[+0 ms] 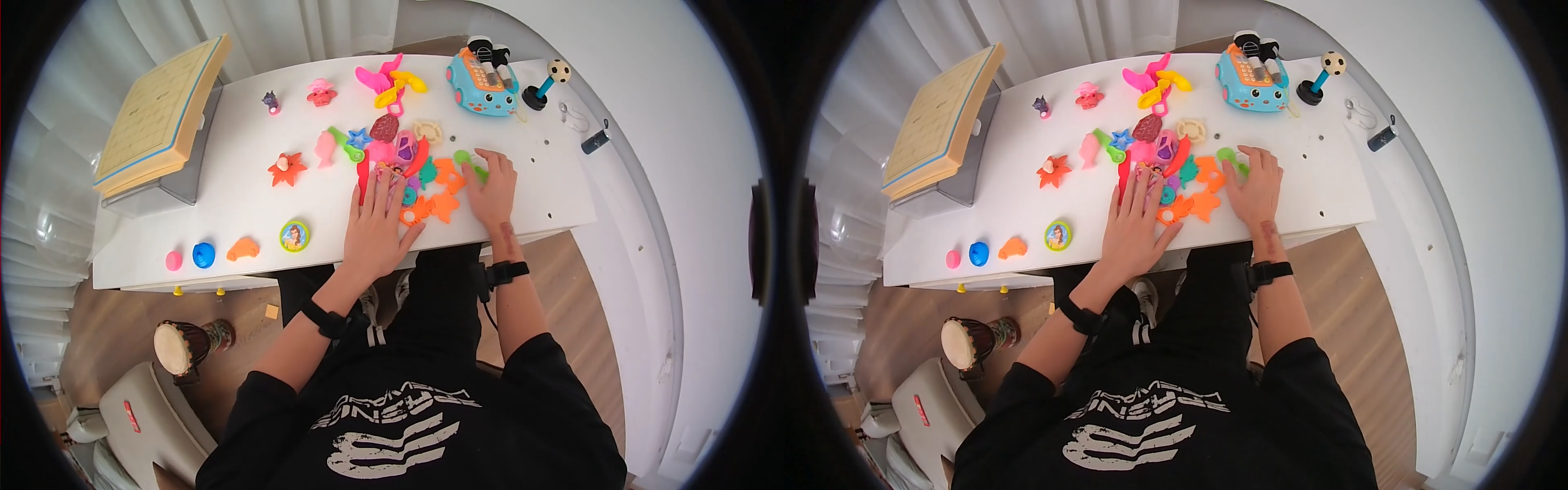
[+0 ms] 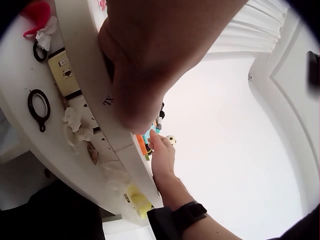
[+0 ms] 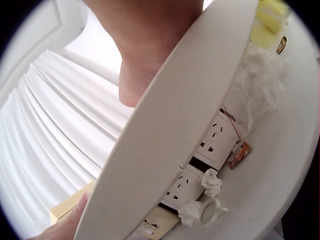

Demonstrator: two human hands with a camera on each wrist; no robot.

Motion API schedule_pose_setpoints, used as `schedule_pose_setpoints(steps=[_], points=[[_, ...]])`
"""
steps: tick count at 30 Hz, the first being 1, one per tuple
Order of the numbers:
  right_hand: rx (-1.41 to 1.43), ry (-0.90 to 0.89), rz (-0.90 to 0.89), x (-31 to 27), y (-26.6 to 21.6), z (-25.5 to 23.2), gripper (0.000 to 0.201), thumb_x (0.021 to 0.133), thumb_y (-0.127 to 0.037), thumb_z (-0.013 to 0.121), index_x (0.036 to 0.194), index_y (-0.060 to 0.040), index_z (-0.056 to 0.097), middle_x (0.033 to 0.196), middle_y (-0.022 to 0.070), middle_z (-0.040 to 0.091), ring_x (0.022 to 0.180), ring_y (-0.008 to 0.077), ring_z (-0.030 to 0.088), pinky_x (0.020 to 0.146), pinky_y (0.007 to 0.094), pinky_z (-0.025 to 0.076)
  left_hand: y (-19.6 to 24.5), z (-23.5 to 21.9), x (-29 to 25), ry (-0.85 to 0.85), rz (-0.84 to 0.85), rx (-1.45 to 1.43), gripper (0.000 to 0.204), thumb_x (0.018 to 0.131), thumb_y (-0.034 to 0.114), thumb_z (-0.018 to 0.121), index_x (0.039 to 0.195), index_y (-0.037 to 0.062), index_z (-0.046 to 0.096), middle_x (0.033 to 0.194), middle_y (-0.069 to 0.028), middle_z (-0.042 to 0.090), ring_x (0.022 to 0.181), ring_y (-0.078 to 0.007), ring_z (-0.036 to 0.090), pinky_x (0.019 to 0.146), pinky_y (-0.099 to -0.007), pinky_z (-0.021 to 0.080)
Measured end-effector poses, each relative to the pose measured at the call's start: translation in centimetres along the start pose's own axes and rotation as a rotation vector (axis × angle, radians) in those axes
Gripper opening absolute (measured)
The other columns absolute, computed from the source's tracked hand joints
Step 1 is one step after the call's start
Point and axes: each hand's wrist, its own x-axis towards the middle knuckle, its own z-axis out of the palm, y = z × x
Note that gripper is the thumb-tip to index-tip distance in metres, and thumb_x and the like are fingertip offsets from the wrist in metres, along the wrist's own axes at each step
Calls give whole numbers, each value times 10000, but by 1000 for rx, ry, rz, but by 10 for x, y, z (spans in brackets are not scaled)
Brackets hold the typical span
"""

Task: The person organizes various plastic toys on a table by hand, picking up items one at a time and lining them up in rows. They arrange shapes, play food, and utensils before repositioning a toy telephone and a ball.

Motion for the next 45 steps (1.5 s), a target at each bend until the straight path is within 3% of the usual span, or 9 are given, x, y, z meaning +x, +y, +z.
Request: schedule_pose_setpoints(steps=[5,10,13,20,28,35,37,43,45], points=[[82,-43,-171,-3,-16,-13,521,886,-328,759,1324,-100,595,1329,114,616,1242,308,554,1055,452,385,4,-1,3,10,-18,-15,814,1009,520,546,1616,43,289,1671,-211,263,1578,-362,184,1266,-554,123],[57,-297,-311,-11,-36,-21,729,843,-445,790,1442,-118,531,1515,118,522,1404,297,479,1150,460,322,3,-9,-2,12,-53,4,859,994,529,567,1595,-21,294,1641,-202,311,1570,-347,204,1273,-548,100],[45,-317,-296,-13,-39,-20,753,833,-453,799,1450,-118,525,1542,118,509,1447,288,450,1163,470,311,-3,-14,-12,24,-37,14,867,984,528,582,1577,-46,315,1626,-199,338,1565,-338,222,1275,-546,104],[28,-260,-248,-16,-35,-9,655,891,-367,752,1450,-115,524,1521,118,539,1435,290,470,1164,477,313,-13,-18,-39,32,2,-127,742,980,401,641,1545,-11,392,1623,-194,369,1537,-330,303,1273,-548,123],[119,-213,-224,-24,-45,-12,636,910,-307,737,1461,-88,508,1488,131,564,1408,290,493,1141,450,336,-14,-21,-60,121,29,-147,476,956,167,682,1406,49,578,1515,-107,553,1446,-231,475,1161,-464,322],[117,-170,-214,-28,-53,-11,598,895,-294,751,1418,-88,546,1430,135,594,1346,305,535,1101,446,362,-21,-22,-56,158,64,-215,471,951,129,679,1406,54,586,1492,-93,579,1418,-223,510,1136,-443,351],[148,-137,-320,-41,-69,-11,558,885,-296,758,1376,-95,584,1388,129,612,1309,312,553,1080,446,376,-18,-25,-56,183,40,-170,461,949,148,675,1392,53,593,1474,-90,585,1408,-220,511,1123,-449,377],[290,-372,-472,-89,-103,-4,442,888,-205,760,1292,-69,644,1351,82,636,1252,265,596,1031,429,425,-19,-24,-56,173,18,-133,490,946,137,669,1418,45,577,1480,-107,578,1416,-237,504,1125,-446,382],[292,-360,-457,-94,-100,-2,431,890,-179,755,1290,-61,646,1351,76,639,1245,254,601,1025,421,435,-20,-23,-60,185,18,-151,502,937,118,676,1423,42,576,1482,-109,577,1420,-245,501,1125,-433,380]])
